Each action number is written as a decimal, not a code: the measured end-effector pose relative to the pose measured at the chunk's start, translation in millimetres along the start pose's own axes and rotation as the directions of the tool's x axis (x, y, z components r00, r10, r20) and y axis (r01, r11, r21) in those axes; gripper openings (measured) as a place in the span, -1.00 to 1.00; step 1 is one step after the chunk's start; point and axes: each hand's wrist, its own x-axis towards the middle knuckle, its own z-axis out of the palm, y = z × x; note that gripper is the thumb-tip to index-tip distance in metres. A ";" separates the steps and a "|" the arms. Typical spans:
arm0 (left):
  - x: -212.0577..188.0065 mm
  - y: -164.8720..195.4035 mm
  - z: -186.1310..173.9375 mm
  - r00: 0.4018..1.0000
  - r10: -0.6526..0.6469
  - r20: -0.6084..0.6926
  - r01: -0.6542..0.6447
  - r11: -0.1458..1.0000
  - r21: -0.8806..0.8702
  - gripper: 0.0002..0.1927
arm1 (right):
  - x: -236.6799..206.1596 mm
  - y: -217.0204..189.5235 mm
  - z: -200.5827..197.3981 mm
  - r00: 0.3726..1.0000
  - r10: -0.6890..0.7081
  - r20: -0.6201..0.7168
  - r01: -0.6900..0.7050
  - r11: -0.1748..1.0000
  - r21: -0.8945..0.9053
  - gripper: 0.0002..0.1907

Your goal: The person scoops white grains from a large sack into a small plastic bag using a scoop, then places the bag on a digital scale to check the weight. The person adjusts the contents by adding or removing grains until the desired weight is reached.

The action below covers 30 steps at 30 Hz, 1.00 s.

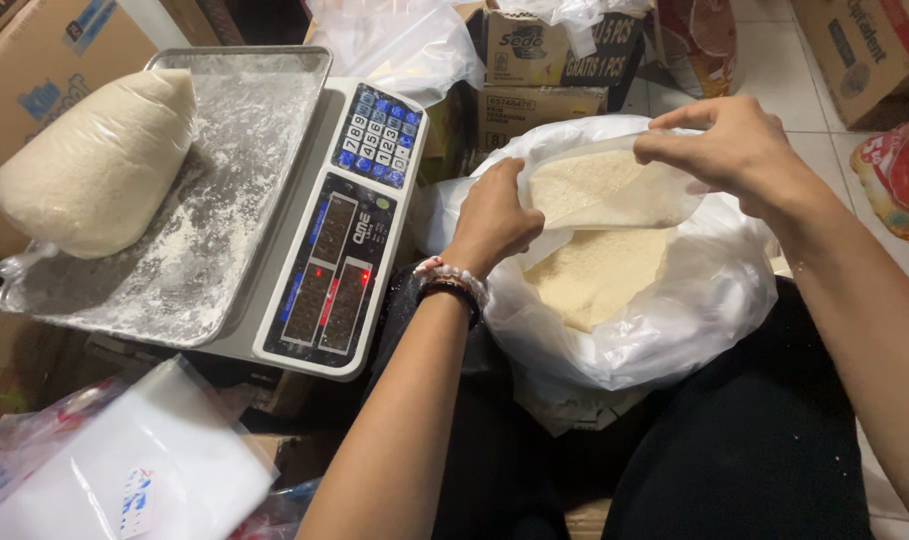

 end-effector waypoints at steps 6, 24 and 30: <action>3.1 18.5 -4.6 0.997 0.064 -0.031 -0.065 0.997 -0.039 -0.30 | 3.0 -12.9 -8.3 0.997 0.075 -0.035 -0.079 0.989 -0.126 -0.37; 35.0 17.8 -7.7 1.000 -0.023 0.010 0.025 0.981 -0.191 -0.26 | 45.1 -25.4 -3.7 0.990 -0.104 -0.093 0.074 0.957 -0.282 -0.28; 44.9 13.7 -12.2 0.999 -0.040 0.003 0.040 0.977 -0.208 -0.26 | 53.5 -36.8 -0.6 0.985 -0.154 -0.074 0.128 0.952 -0.279 -0.27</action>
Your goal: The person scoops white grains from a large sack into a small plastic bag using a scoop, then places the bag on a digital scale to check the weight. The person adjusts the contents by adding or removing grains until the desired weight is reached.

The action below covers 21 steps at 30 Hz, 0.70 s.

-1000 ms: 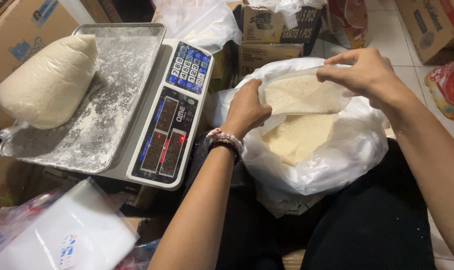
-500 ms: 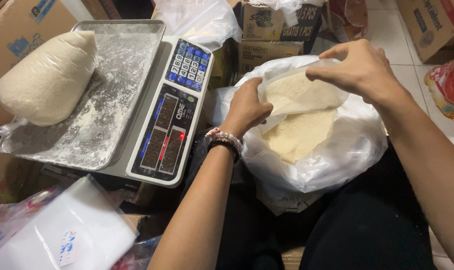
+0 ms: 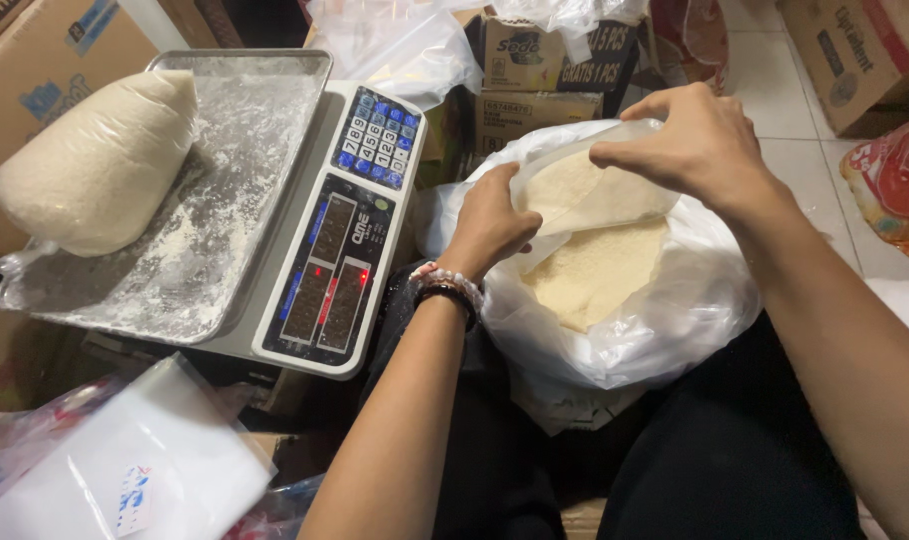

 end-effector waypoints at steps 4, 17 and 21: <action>7.5 0.6 -3.2 1.000 -0.004 -0.007 0.004 1.000 -0.011 -0.25 | 5.4 -7.0 -3.1 1.000 -0.019 -0.007 0.019 1.000 0.010 -0.29; 36.9 -5.0 -10.1 1.000 -0.012 -0.028 0.011 1.000 -0.021 -0.23 | 35.9 -26.0 0.1 0.999 -0.017 -0.037 0.013 0.996 -0.091 -0.21; 39.2 -7.0 -15.2 0.999 -0.012 -0.034 0.011 1.000 -0.026 -0.23 | 39.4 -36.4 3.4 0.999 -0.020 -0.048 0.015 0.994 -0.109 -0.21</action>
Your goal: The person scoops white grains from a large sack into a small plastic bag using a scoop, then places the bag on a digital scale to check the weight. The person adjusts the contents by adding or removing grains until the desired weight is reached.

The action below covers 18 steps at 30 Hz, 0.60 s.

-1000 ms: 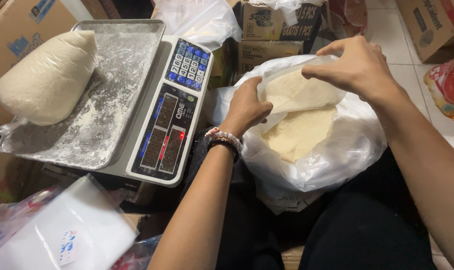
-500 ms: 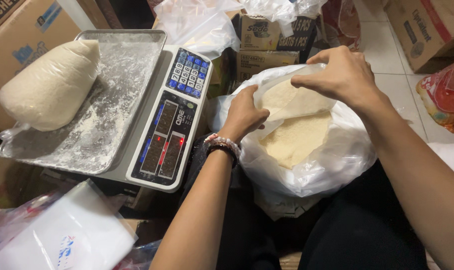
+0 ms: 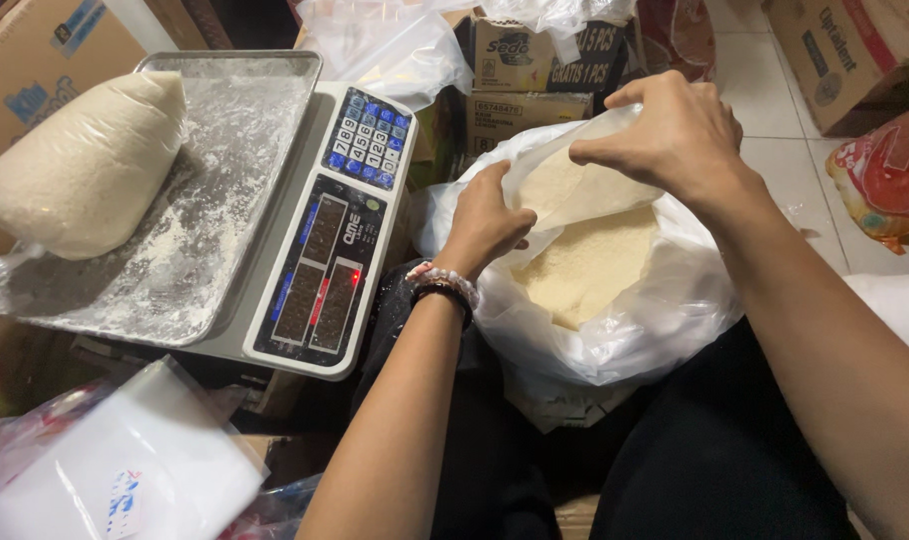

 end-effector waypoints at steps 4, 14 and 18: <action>-2.5 -1.9 -5.2 1.000 -0.016 0.012 0.017 0.999 -0.047 -0.24 | -1.6 -9.7 3.0 1.000 0.012 0.008 -0.012 1.000 -0.002 -0.19; 9.8 -1.0 0.1 1.000 0.005 -0.024 -0.007 0.998 -0.070 -0.21 | 6.2 -14.5 -6.4 0.996 -0.058 -0.074 0.057 0.998 -0.021 -0.21; 18.6 -8.3 4.8 0.997 0.049 -0.055 -0.051 0.998 -0.033 -0.20 | 10.9 -16.8 -8.9 0.996 -0.044 -0.081 0.041 0.999 -0.032 -0.22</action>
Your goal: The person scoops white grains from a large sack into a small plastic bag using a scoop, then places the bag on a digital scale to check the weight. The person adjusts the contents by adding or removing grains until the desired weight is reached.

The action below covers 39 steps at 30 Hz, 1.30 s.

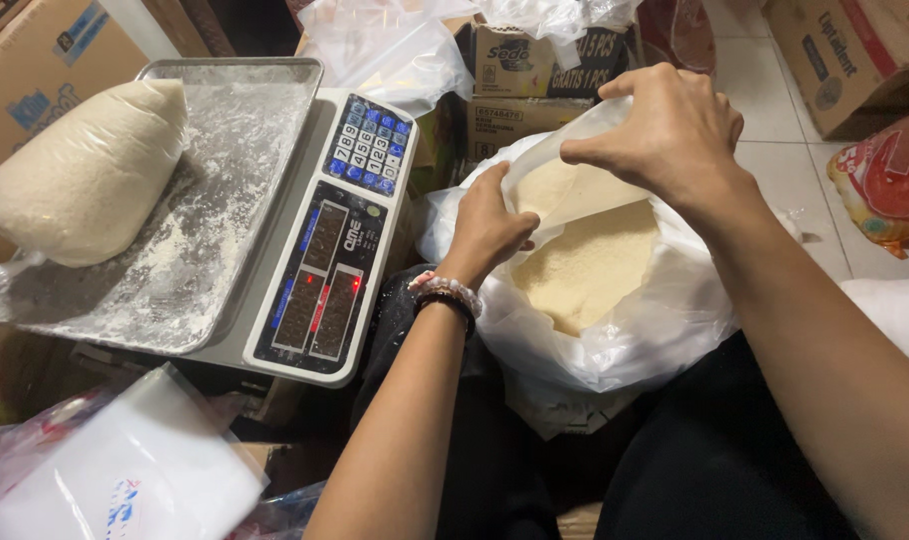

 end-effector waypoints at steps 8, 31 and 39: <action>19.1 -7.6 6.2 0.999 -0.033 -0.014 0.033 0.999 -0.010 -0.16 | 12.2 -7.6 0.4 1.000 0.020 -0.002 -0.020 0.998 -0.052 -0.18; -2.0 3.2 -3.1 0.997 -0.078 0.006 0.078 0.996 -0.051 -0.18 | -19.1 -14.1 -8.8 0.984 -0.081 -0.157 0.068 0.994 -0.084 -0.17; -3.0 -1.3 -13.9 0.997 -0.077 0.009 0.077 0.994 -0.082 -0.18 | -17.8 7.4 1.7 0.996 0.062 -0.065 -0.063 0.998 -0.025 -0.14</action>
